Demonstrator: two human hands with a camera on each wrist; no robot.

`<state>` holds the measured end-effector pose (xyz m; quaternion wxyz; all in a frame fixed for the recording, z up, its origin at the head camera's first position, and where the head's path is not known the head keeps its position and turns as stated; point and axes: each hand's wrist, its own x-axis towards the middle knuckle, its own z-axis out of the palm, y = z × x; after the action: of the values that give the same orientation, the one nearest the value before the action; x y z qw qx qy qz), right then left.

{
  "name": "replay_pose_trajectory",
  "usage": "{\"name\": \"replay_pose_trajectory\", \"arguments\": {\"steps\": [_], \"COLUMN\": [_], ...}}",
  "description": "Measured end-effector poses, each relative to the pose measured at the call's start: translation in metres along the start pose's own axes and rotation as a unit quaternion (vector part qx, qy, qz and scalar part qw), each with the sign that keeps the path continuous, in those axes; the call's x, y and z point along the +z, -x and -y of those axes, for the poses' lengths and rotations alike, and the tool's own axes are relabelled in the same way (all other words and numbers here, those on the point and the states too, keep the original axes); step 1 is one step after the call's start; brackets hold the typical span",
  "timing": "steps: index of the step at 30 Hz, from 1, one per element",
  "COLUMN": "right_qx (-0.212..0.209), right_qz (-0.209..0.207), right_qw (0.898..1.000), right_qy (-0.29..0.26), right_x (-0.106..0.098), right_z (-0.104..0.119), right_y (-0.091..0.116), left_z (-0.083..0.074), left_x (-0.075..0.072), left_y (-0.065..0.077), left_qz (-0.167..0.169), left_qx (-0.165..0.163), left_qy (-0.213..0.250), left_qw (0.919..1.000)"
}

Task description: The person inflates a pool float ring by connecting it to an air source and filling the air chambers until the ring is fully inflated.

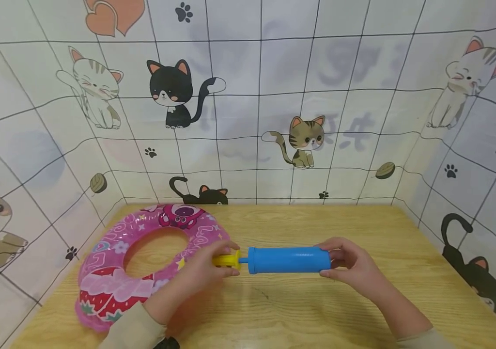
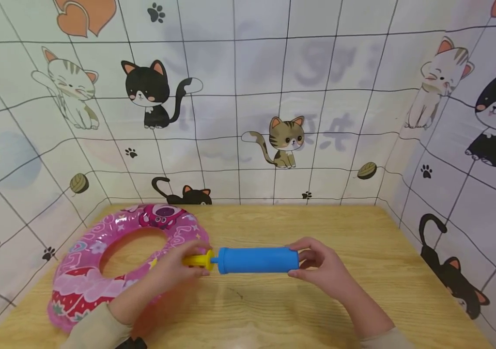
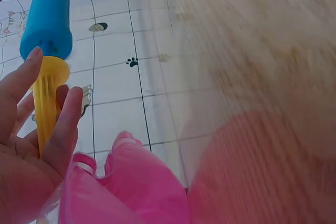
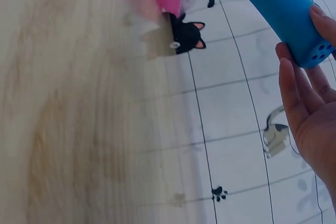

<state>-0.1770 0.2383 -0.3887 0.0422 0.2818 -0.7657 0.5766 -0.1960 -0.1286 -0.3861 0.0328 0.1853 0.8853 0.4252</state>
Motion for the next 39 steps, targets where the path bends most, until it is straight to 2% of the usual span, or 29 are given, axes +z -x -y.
{"name": "replay_pose_trajectory", "arguments": {"steps": [3, 9, 15, 19, 22, 29, 35, 39], "right_qx": [-0.020, -0.025, 0.000, 0.002, 0.002, 0.036, 0.036, 0.050], "right_qz": [0.004, 0.001, -0.027, -0.030, -0.031, -0.043, -0.050, -0.047], "right_qw": [1.000, 1.000, 1.000, 0.999, 0.999, 0.998, 0.998, 0.998], "right_qy": [-0.001, -0.011, -0.013, -0.027, -0.033, 0.016, 0.013, -0.002], "right_x": [-0.014, -0.039, -0.060, -0.066, -0.063, -0.039, -0.018, -0.005], "right_z": [0.002, 0.004, 0.005, 0.007, 0.008, 0.008, 0.008, 0.010], "right_y": [0.005, 0.018, 0.033, 0.038, 0.039, 0.028, 0.014, 0.004], "left_z": [0.004, 0.014, 0.020, 0.020, 0.018, 0.010, 0.002, -0.005], "left_x": [-0.005, -0.017, -0.027, -0.031, -0.030, -0.022, -0.010, -0.004], "left_y": [0.000, 0.002, 0.004, 0.005, 0.006, 0.007, 0.002, 0.000], "left_qz": [-0.005, 0.001, -0.001, -0.001, 0.006, 0.036, 0.038, 0.042], "left_qx": [0.000, 0.007, 0.011, 0.019, 0.026, 0.026, 0.017, 0.018], "left_qy": [-0.002, 0.007, 0.012, 0.014, 0.014, 0.048, 0.050, 0.056], "left_qw": [1.0000, 1.0000, 0.9999, 0.9997, 0.9996, 0.9979, 0.9979, 0.9974]}}
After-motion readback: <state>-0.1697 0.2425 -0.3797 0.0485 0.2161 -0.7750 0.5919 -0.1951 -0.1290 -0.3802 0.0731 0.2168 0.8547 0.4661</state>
